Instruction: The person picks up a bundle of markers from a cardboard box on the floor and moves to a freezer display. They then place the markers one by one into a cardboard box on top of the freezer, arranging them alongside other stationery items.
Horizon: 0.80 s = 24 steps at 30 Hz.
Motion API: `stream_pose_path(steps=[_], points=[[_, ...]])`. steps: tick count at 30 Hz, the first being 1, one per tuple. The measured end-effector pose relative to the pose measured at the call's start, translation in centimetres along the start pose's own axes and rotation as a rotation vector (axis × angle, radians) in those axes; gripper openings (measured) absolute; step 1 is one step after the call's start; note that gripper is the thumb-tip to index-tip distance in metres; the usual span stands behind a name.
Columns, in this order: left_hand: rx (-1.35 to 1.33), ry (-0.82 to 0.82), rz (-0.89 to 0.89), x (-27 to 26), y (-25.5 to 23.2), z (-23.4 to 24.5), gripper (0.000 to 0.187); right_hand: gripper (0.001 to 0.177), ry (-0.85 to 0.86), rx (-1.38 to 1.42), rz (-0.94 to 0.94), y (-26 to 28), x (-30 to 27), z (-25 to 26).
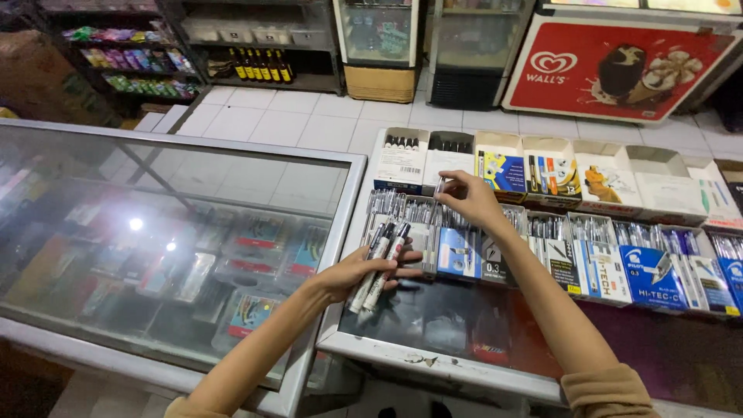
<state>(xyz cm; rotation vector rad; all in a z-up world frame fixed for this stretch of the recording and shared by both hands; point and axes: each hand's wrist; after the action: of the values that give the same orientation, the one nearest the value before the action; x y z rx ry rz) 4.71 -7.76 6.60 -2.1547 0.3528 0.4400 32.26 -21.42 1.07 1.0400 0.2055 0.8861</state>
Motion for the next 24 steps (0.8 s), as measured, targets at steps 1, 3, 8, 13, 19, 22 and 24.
stream_pose_path(steps=[1,3,8,13,19,22,24], points=[[0.001,0.005,0.005,0.6,0.6,0.9,0.040,0.055,-0.004,-0.002,-0.006,0.3,-0.2,0.1],[-0.011,0.146,-0.058,1.7,1.8,2.8,0.051,0.049,0.041,-0.099,0.016,0.8,-0.7,0.1],[-0.043,0.283,-0.114,1.9,2.5,3.8,0.062,0.034,0.072,-0.287,0.095,0.1,-1.5,-0.3],[-0.074,0.357,-0.148,2.3,2.6,4.2,0.065,0.030,0.070,-0.585,0.243,-3.7,-2.1,-1.8],[-0.280,0.507,-0.095,2.4,2.9,4.5,0.071,0.030,0.009,-0.086,0.181,4.7,-5.3,-3.0],[-0.236,0.431,-0.138,1.7,3.5,4.5,0.072,0.042,0.089,0.256,0.115,9.0,-7.2,-3.6],[-0.189,0.199,-0.113,1.1,3.8,3.8,0.049,0.041,0.141,0.439,-0.036,9.6,-7.9,-4.2]])
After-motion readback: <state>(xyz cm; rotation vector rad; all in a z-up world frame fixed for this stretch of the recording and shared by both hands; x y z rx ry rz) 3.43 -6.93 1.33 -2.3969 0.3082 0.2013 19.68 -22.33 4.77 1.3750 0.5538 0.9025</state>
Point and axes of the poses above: each hand's wrist, its own x-axis towards the middle knuckle, its own z-axis out of the back of the hand, y = z × x, and after that the axes turned 7 degrees about z, right-handed
